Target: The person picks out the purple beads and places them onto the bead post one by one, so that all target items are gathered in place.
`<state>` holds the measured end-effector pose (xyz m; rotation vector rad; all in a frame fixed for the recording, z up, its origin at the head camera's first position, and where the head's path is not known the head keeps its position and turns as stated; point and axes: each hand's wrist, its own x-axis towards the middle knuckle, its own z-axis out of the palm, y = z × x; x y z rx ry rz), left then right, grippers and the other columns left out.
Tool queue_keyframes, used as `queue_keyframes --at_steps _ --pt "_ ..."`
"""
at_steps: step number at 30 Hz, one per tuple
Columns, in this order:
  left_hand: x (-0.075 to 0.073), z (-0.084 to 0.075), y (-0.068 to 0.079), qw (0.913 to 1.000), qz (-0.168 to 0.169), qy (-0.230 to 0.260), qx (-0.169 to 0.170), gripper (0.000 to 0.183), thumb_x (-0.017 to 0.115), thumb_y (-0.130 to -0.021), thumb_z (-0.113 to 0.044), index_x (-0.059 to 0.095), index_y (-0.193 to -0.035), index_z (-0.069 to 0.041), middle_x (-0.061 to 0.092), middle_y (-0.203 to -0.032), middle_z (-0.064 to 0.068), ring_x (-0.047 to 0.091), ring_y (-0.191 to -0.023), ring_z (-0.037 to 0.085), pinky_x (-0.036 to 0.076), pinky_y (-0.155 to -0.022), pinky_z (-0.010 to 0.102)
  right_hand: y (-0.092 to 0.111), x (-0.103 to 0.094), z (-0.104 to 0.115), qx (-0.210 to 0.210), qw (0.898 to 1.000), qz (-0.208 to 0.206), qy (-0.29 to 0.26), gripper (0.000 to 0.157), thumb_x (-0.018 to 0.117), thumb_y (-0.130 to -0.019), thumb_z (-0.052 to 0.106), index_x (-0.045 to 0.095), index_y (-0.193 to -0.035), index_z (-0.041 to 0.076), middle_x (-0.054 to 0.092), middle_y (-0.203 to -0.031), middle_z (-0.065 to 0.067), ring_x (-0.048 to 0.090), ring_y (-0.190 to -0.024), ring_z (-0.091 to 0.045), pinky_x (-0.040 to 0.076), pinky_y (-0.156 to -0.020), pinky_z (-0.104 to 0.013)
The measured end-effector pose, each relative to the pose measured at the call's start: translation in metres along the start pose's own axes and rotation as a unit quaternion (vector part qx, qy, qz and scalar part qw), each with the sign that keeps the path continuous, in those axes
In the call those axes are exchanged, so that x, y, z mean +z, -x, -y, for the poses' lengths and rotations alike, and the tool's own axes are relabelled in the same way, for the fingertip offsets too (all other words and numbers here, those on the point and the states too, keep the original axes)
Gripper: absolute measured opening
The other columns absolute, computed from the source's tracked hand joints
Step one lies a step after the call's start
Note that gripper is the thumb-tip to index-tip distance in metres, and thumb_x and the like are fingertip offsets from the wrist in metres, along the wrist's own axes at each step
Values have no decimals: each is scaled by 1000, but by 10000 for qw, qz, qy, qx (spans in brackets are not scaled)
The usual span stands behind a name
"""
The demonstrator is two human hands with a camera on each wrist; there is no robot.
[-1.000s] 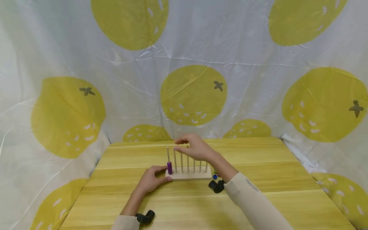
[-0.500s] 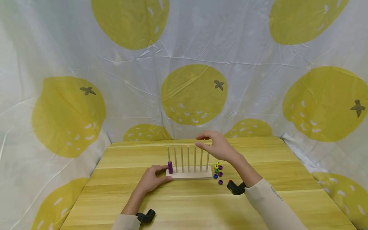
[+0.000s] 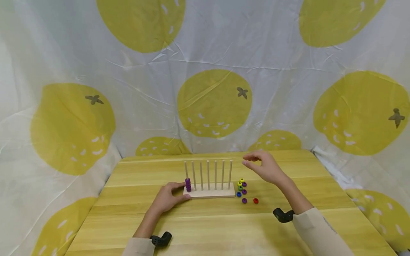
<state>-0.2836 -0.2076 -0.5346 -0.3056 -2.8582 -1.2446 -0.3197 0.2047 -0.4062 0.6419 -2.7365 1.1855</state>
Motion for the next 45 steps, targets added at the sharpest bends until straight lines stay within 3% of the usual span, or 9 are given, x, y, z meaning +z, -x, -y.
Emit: queue_keyframes --at_steps 8,13,19,34,45 --pt "1 2 0 10000 3 15 39 60 86 -79 -54 73 -131 -27 70 -133 3 58 -133 33 44 -114 56 17 14 -47 292 9995 44 142 36 68 -100 40 74 -122 11 74 -119 -7 66 -112 -31 55 -98 -55" --pt "1 3 -1 10000 3 8 43 61 86 -79 -55 72 -131 -26 70 -133 2 59 -132 33 45 -113 56 22 28 -63 350 9992 154 109 37 71 -99 34 73 -122 5 74 -116 -5 66 -108 -26 56 -97 -49" --pt "1 1 -1 10000 -37 23 48 62 86 -79 -54 73 -132 -24 70 -133 3 58 -133 33 44 -114 56 20 40 -72 491 9982 327 54 30 72 -99 26 73 -120 4 73 -109 -2 63 -100 -18 55 -91 -37" --pt "2 1 0 9999 -86 32 54 60 87 -79 -51 73 -131 -23 71 -131 3 60 -131 31 46 -113 54 22 58 -88 912 9920 866 -127 26 73 -98 23 72 -118 7 71 -105 0 63 -96 -13 56 -85 -28" --pt "2 1 -1 9999 -84 45 85 61 87 -79 -52 73 -131 -23 71 -131 3 60 -131 31 46 -113 54 26 65 -91 688 9944 803 -43 25 76 -96 23 76 -116 8 71 -107 0 63 -98 -14 55 -89 -31"
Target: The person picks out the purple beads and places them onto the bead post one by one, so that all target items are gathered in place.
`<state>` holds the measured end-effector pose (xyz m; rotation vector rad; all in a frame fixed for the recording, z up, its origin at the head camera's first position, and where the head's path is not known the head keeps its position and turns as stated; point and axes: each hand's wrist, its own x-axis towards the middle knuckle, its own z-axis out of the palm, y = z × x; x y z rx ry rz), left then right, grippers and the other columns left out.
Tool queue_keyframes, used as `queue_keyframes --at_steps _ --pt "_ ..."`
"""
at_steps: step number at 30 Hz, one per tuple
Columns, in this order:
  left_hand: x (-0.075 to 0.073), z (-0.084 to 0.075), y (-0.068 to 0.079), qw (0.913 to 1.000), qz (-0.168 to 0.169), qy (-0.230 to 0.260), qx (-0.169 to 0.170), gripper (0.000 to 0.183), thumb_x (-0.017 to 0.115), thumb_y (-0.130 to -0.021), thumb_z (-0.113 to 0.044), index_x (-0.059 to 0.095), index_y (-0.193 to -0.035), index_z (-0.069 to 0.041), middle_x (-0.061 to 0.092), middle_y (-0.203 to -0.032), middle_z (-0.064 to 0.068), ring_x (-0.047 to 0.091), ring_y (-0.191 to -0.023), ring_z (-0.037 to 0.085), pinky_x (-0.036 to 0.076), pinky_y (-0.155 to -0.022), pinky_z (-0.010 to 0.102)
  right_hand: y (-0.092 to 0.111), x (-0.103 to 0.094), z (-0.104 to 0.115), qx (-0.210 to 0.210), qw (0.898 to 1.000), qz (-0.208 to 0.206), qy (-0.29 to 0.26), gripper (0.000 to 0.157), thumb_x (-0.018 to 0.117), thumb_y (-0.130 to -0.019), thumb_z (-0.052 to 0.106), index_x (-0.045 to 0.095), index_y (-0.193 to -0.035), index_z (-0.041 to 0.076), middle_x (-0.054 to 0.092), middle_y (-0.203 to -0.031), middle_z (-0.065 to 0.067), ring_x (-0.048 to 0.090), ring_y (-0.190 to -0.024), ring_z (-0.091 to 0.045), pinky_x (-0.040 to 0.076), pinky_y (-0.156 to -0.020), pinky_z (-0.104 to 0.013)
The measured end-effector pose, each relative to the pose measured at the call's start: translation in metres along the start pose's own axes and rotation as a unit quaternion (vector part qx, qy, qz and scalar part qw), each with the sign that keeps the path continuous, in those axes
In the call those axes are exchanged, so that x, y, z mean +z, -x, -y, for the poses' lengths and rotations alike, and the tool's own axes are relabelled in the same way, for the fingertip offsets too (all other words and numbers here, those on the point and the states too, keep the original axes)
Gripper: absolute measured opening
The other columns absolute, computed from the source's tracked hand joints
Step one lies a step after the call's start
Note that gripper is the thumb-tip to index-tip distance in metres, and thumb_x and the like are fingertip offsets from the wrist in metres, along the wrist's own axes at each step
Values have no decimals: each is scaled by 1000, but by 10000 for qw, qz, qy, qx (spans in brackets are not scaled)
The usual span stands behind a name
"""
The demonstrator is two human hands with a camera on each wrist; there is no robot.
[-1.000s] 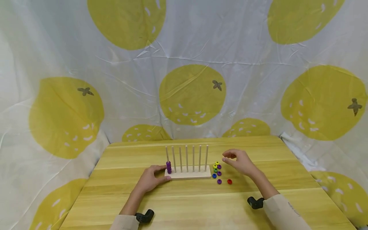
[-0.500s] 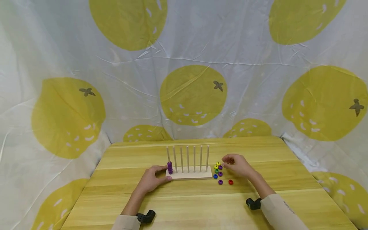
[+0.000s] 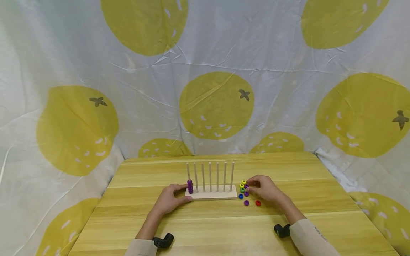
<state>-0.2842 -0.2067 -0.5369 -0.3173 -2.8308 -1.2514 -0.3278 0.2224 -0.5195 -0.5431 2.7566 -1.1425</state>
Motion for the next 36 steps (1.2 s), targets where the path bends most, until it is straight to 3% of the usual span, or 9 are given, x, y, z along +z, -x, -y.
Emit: queue_keyframes --at_steps 6,11,18,28,32,36 --pt "-1 -1 1 10000 12 5 -17 61 87 -79 -51 73 -131 -23 71 -131 3 60 -130 31 46 -113 54 -2 3 0 70 9999 -16 71 16 76 -95 20 78 -110 14 70 -106 2 63 -100 -14 54 -93 -38" --pt "-1 -2 2 10000 1 29 -57 63 87 -78 -51 73 -132 -22 71 -131 4 60 -131 32 46 -113 54 -4 4 0 26 10000 -39 75 12 76 -95 17 79 -106 14 70 -104 2 63 -99 -14 55 -92 -35" --pt "-1 -1 1 10000 -7 -15 -2 61 87 -79 -51 73 -131 -23 71 -130 3 60 -130 30 47 -112 53 -5 5 0 -94 9998 -102 159 10 76 -95 17 79 -104 14 71 -102 3 64 -97 -12 56 -89 -33" --pt "-1 -1 0 10000 -2 -60 3 60 87 -79 -51 73 -131 -23 71 -131 3 60 -131 31 46 -113 54 -2 1 2 134 9996 -142 207 12 75 -96 21 77 -106 14 73 -103 4 64 -97 -12 56 -92 -37" --pt "-2 -1 1 10000 10 -52 32 60 87 -79 -51 73 -130 -22 71 -131 4 60 -131 32 46 -113 54 0 -4 8 16 9998 -163 119 12 74 -97 19 77 -105 12 73 -102 3 65 -95 -13 57 -88 -34" --pt "-2 -2 1 10000 26 -19 63 60 87 -79 -51 74 -130 -22 72 -131 3 60 -131 31 46 -113 54 -1 -10 13 -129 9995 -274 98 10 74 -96 20 77 -104 13 74 -101 3 67 -99 -16 58 -92 -39"
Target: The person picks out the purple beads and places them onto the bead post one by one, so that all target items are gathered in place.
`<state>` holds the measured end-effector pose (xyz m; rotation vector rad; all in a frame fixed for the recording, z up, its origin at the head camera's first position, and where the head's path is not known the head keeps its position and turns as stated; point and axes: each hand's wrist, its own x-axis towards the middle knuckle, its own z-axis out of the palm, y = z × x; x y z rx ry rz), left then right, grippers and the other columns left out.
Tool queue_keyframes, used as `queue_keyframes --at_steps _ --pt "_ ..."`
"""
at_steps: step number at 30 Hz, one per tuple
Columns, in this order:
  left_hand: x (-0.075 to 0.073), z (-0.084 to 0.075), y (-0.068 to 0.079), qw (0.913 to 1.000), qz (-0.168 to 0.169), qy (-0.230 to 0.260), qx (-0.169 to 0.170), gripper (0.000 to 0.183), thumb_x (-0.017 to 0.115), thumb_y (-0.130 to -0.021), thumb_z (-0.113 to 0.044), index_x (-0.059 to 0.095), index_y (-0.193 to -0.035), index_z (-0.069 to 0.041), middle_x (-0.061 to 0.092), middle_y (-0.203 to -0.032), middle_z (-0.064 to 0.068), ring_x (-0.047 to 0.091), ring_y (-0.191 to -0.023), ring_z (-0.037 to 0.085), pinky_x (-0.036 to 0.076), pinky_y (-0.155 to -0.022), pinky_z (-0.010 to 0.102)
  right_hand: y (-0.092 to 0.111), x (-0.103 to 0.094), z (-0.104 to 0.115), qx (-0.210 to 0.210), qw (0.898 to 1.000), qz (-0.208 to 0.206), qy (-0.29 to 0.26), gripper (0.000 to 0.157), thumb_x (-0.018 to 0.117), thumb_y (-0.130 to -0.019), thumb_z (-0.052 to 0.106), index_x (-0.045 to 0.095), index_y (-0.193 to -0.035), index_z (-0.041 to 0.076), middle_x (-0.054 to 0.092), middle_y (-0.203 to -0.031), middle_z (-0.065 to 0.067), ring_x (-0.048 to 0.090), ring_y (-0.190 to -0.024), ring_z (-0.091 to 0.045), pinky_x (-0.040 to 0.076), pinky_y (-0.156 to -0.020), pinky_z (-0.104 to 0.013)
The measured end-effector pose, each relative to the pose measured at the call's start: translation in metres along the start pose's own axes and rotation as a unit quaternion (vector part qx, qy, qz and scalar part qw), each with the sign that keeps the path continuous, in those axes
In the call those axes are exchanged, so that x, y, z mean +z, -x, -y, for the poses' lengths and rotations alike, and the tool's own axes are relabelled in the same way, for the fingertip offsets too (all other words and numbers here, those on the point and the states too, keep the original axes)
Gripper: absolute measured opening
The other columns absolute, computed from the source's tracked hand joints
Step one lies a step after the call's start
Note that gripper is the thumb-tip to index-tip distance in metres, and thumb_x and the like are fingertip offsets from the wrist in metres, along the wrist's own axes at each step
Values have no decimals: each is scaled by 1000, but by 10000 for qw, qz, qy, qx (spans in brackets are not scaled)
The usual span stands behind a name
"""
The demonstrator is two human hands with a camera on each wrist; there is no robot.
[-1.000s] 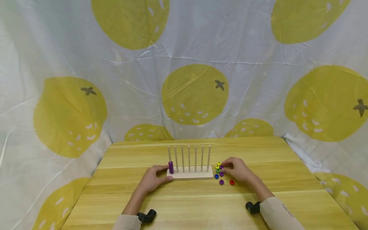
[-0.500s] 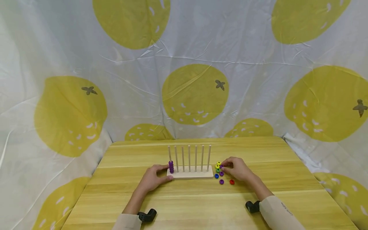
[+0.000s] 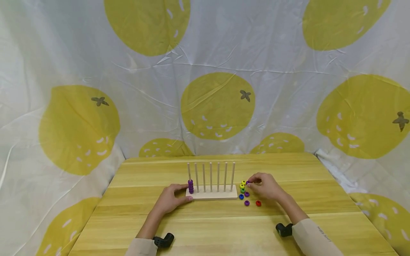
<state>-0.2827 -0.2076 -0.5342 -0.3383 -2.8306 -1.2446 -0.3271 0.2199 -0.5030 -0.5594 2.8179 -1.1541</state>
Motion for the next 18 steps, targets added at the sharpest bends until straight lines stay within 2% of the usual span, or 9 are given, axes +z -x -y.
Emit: queue_keyframes --at_steps 3,9,18 --pt "0 0 0 10000 -15 33 8 60 87 -79 -50 74 -130 -22 72 -130 3 60 -131 32 46 -112 54 0 -6 4 -143 9998 -66 97 12 74 -96 22 77 -105 15 74 -103 3 67 -101 -19 57 -95 -44" --pt "0 1 0 10000 -25 1 -45 60 87 -79 -51 74 -130 -23 71 -130 3 60 -130 31 46 -112 54 1 -17 14 -395 9986 -208 291 15 73 -97 27 77 -108 17 75 -107 4 68 -103 -19 56 -94 -44" --pt "0 0 0 10000 14 -44 -56 61 87 -79 -51 73 -131 -22 71 -132 4 59 -132 32 46 -113 54 3 -35 39 -372 9985 -323 222 19 71 -99 33 76 -111 19 74 -115 0 65 -112 -31 53 -99 -55"
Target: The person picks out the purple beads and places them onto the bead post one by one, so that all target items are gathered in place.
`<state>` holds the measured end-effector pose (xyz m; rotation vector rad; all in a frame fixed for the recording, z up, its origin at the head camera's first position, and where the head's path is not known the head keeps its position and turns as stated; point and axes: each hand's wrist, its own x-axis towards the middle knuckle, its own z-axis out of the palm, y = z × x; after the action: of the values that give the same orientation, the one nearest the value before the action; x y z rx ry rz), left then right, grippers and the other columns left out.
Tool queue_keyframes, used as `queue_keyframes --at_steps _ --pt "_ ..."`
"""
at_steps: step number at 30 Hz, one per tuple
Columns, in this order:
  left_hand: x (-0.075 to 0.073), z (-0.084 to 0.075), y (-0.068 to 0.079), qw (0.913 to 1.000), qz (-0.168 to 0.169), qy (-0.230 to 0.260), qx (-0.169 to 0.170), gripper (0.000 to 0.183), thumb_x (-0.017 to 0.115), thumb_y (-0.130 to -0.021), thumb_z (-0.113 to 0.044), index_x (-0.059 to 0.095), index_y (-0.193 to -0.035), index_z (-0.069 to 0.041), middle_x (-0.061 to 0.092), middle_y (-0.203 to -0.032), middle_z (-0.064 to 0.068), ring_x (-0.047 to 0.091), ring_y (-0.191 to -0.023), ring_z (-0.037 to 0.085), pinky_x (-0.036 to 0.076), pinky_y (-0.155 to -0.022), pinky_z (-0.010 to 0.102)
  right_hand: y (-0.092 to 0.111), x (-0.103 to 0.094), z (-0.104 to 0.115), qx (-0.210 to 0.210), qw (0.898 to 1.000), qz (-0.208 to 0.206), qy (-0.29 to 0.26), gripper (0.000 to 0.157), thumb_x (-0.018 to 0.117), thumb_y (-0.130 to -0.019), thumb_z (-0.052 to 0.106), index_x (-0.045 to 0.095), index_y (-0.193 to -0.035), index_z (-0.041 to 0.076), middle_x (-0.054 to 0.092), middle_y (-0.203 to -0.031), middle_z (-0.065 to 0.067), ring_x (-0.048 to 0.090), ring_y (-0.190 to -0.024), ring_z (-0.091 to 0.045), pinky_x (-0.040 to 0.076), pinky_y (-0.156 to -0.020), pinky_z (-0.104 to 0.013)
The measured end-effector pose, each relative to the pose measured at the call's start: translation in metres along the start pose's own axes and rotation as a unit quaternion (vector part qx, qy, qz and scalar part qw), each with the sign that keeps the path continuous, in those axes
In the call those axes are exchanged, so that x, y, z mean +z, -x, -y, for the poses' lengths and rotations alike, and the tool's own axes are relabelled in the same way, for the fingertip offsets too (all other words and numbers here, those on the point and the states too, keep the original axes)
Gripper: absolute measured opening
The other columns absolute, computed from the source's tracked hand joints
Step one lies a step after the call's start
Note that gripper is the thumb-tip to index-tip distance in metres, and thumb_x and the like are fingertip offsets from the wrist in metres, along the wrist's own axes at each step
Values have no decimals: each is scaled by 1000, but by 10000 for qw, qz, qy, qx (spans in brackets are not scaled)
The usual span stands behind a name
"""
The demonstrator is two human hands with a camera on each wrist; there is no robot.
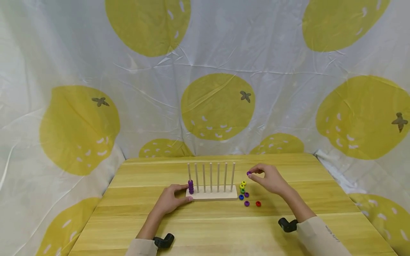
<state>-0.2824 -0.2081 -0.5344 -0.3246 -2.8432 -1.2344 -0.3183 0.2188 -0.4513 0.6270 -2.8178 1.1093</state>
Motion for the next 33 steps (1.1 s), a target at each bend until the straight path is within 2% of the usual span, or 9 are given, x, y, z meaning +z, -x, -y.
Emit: queue_keyframes --at_steps 6,10,20,29,33 --pt "3 4 1 10000 -28 -31 -20 61 87 -79 -52 73 -131 -23 71 -131 3 60 -131 32 45 -113 54 -3 -6 14 -41 10000 -66 -52 19 71 -99 36 75 -112 23 73 -118 2 65 -114 -27 52 -100 -56" --pt "4 5 1 10000 -37 -86 12 61 86 -79 -54 73 -130 -24 72 -129 3 61 -129 31 46 -112 53 -4 -13 26 -162 9998 -58 -133 20 71 -99 36 76 -113 22 73 -117 1 65 -114 -30 53 -99 -56" --pt "4 1 -1 10000 -63 25 32 59 87 -79 -51 74 -130 -24 72 -130 2 60 -131 31 46 -112 54 -16 -27 55 -344 9993 -62 -145 23 70 -98 43 75 -114 27 73 -120 4 64 -117 -26 54 -99 -53" --pt "4 3 -2 9999 -104 0 9 59 87 -79 -51 74 -130 -24 72 -129 3 61 -130 32 46 -112 53 -26 -24 82 -462 9987 -141 -181 24 69 -98 46 75 -115 29 72 -121 7 64 -120 -26 52 -102 -55" --pt "3 3 -1 10000 -81 24 15 60 87 -79 -51 74 -130 -23 72 -130 3 61 -130 32 46 -113 53 -32 -18 96 -663 9974 -64 -290 22 68 -99 43 75 -115 28 72 -118 8 64 -119 -25 52 -102 -55"
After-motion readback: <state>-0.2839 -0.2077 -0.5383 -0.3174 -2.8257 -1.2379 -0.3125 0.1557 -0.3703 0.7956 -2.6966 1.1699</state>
